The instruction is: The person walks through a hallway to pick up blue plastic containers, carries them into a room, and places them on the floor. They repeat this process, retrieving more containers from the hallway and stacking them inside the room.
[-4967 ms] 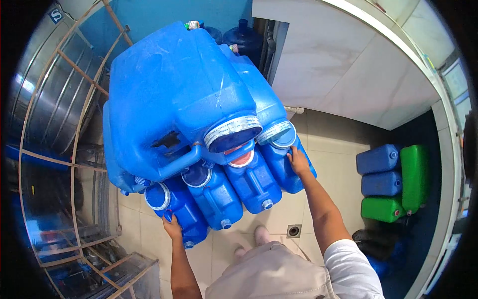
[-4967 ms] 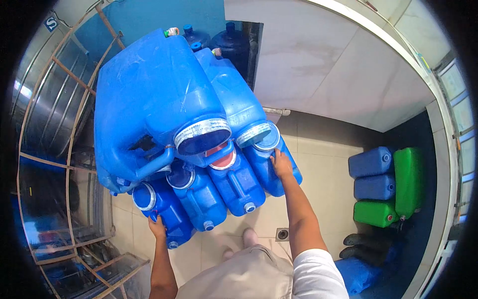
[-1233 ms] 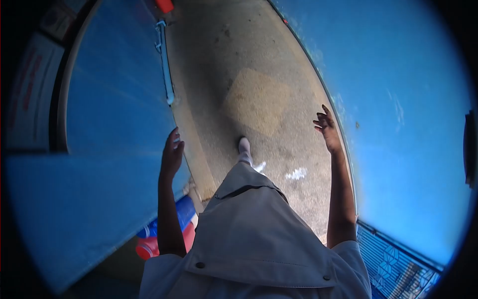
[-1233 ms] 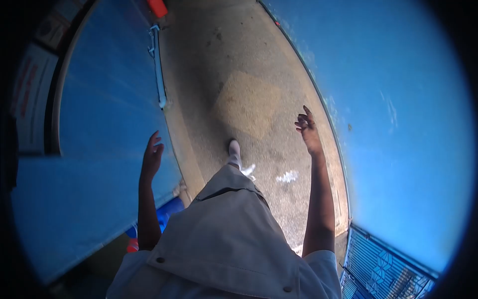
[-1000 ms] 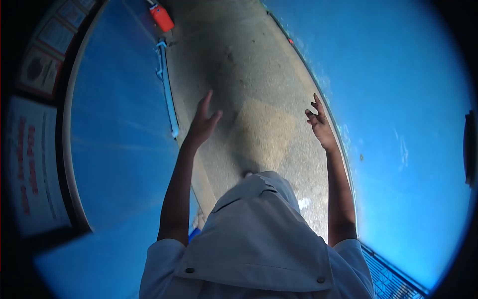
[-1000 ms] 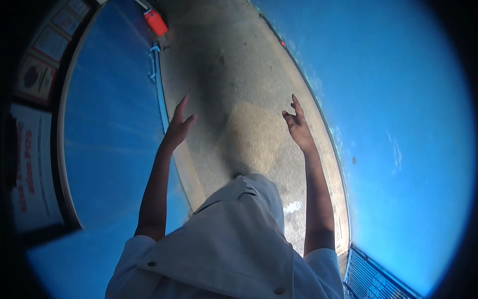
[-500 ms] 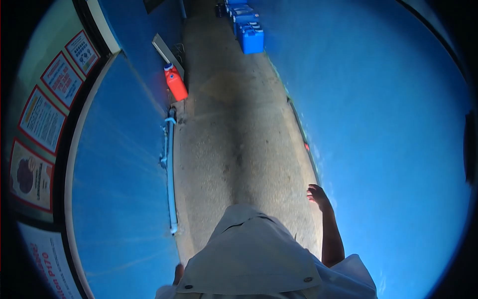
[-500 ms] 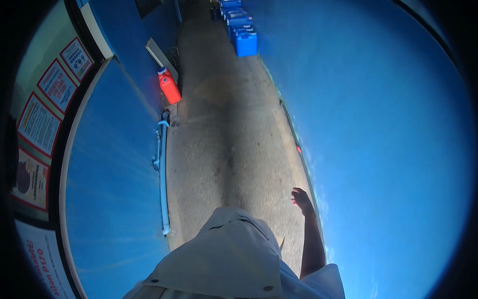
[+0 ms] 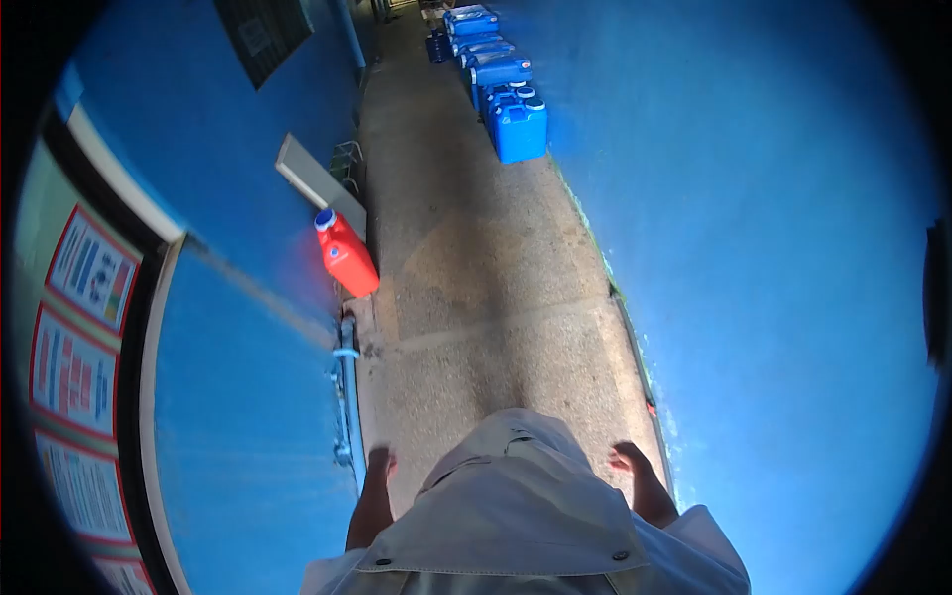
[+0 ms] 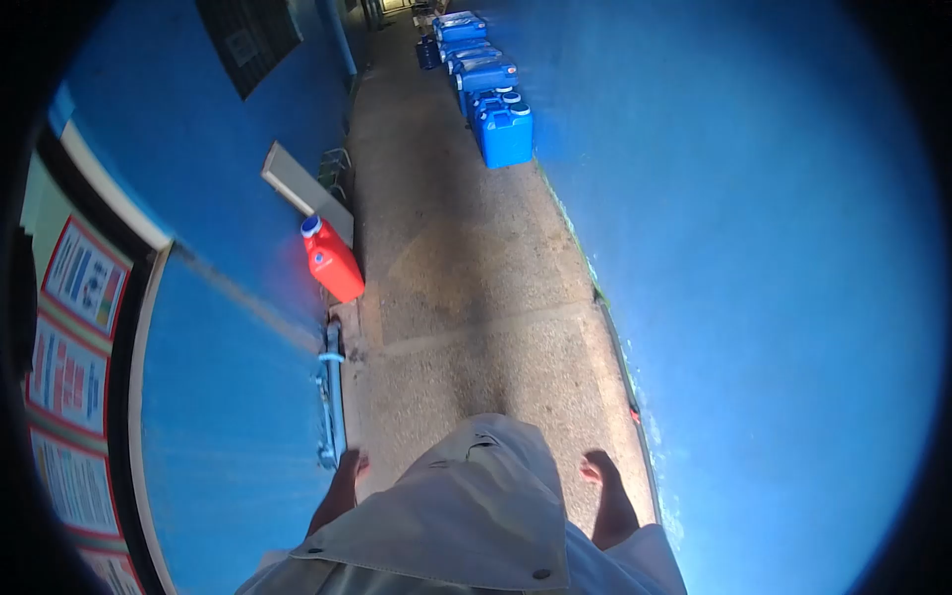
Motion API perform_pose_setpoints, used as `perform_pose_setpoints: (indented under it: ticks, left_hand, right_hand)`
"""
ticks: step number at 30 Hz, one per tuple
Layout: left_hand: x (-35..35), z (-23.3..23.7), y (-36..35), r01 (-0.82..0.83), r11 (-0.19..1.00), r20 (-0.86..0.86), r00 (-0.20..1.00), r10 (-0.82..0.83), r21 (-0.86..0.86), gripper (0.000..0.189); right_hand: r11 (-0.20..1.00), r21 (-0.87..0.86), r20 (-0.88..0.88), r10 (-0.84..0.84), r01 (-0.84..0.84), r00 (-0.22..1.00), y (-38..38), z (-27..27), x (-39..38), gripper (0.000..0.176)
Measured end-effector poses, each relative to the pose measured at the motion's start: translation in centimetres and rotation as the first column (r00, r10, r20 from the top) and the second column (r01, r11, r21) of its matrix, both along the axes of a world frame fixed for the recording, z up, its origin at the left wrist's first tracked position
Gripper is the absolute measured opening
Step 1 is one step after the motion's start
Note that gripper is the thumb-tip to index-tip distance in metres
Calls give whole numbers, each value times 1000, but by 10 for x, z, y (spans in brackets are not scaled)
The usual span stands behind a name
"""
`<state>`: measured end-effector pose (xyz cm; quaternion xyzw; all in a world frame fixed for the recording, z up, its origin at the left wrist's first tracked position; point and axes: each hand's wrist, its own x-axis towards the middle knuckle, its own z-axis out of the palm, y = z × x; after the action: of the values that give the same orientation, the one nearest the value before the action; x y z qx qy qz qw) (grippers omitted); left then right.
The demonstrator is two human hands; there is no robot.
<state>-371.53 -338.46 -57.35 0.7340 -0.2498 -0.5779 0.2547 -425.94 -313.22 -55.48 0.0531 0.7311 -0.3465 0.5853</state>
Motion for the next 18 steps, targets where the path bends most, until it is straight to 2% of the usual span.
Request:
perform_pose_setpoints:
  ticks: [1,2,3,4,5,6,7,9,10,11,12,13,14,15,16,17,18]
  left_hand:
    - [-50,12,-88,62,988,-33,997,-67,-139,16]
    - [-76,4,-183,254,961,17,967,-254,-112,20]
    - [-139,64,-240,414,865,76,909,-410,-283,22]
    - [-170,69,-306,561,711,192,823,-535,-424,19]
    - [-216,117,-332,544,512,319,826,-464,-665,20]
    - [-256,145,-353,273,611,23,923,-384,-743,20]
    - [-275,138,-385,254,611,11,928,-371,-750,20]
    - [-271,112,-427,391,750,-38,875,-483,-533,17]
    - [-273,108,-432,504,760,69,848,-526,-410,13]
    - [-270,92,-430,455,858,-46,877,-478,-238,13]
    - [-260,83,-425,504,858,-49,859,-510,-104,15]
    - [-236,49,-414,372,918,-219,893,-394,-134,15]
    - [-224,9,-418,494,867,137,856,-499,70,16]
    - [-196,7,-399,327,920,70,935,-348,214,16]
    - [-188,19,-400,188,936,65,974,-216,297,16]
    - [-183,27,-414,90,937,88,988,-127,337,17]
    - [-179,34,-434,17,932,111,992,-61,362,17]
  right_hand:
    - [1000,30,-11,1,-1,1000,-2,-27,-20,19]
    - [990,-52,26,-131,132,991,1,-38,-39,24]
    - [957,-129,68,-252,259,965,1,-48,-58,28]
    - [933,-126,69,-332,338,941,-9,-65,-78,31]
    - [905,-118,67,-404,409,912,-31,-78,-103,34]
    - [895,-57,7,-442,441,897,-66,-75,-124,32]
    - [926,60,-119,-364,373,924,-126,-45,-141,31]
    - [916,-316,-31,-271,248,962,-197,-139,-225,28]
    - [959,-189,-187,-246,211,951,-290,-68,-216,30]
    - [876,-366,-112,-375,313,920,-356,-49,-227,24]
    - [869,-415,9,-292,269,956,-428,-64,-256,17]
    - [888,-450,-127,-167,93,978,-505,-46,-267,10]
    - [883,-405,-304,115,-238,946,-582,-44,-288,7]
    - [924,-358,-202,62,-133,977,-655,-20,-291,8]
    - [906,-373,-234,118,-202,965,-717,9,-289,14]
    - [875,-327,-290,267,-357,919,-776,26,-293,22]
    - [859,-343,-308,279,-379,910,-831,39,-294,24]
